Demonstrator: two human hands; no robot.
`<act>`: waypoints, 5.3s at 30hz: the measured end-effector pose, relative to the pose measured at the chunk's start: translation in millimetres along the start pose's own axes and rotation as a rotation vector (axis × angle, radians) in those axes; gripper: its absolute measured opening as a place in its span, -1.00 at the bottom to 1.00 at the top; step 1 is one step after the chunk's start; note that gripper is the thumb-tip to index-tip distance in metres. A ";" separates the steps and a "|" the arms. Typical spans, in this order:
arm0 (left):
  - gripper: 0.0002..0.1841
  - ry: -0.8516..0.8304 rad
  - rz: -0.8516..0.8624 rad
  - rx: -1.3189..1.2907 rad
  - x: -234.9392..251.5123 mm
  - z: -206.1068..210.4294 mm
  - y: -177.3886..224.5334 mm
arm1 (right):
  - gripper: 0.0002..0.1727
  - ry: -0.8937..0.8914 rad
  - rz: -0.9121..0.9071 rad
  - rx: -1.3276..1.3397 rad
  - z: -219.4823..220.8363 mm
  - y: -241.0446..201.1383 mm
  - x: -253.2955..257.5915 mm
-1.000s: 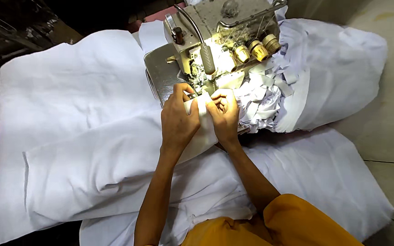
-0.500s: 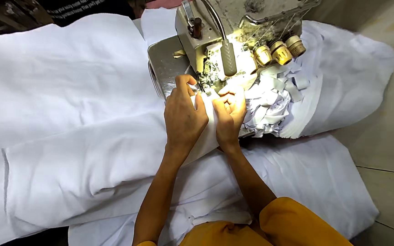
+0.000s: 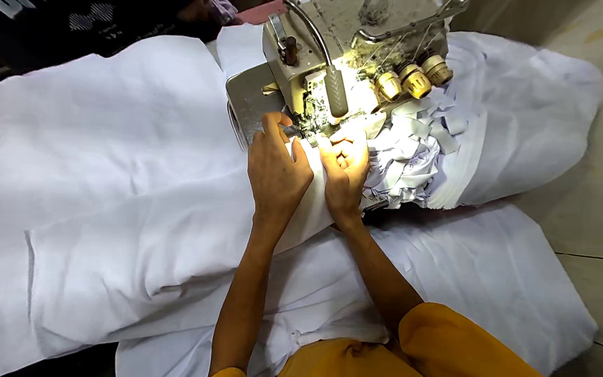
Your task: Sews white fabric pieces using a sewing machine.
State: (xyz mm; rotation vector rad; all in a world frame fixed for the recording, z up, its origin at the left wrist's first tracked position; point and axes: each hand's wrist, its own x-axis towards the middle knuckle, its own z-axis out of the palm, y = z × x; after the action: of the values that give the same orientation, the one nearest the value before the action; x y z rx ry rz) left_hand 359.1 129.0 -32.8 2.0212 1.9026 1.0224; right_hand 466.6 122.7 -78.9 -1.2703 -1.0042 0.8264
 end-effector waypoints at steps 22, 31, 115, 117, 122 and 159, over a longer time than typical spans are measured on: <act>0.04 0.383 -0.950 0.517 -165.2 -188.3 -187.8 | -0.76 -0.172 -0.051 -0.306 -63.9 13.5 -44.7; 0.03 0.374 -1.043 0.546 -177.5 -204.2 -201.7 | -0.77 -0.151 -0.083 -0.371 -58.3 16.8 -44.7; -0.36 0.234 -0.659 -0.323 -151.4 -184.6 -150.6 | -0.83 -0.200 -0.042 -0.266 -79.2 7.9 -41.0; -0.28 0.043 -0.670 -0.178 -168.6 -191.1 -141.2 | -0.81 -0.214 -0.019 -0.293 -82.0 7.8 -44.4; -0.51 0.009 -0.637 -0.072 -206.6 -186.9 -126.4 | -0.81 -0.283 0.026 -0.304 -89.1 13.7 -52.4; 0.09 0.169 -0.544 0.028 -227.9 -156.0 -126.7 | -0.67 -0.208 0.008 -0.342 -96.2 15.6 -55.3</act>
State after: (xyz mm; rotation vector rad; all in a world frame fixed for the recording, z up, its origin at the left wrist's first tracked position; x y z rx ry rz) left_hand 178.4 -112.7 -68.1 1.3281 2.3694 1.0349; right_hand 536.8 38.8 -103.3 -1.4980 -1.3507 0.8280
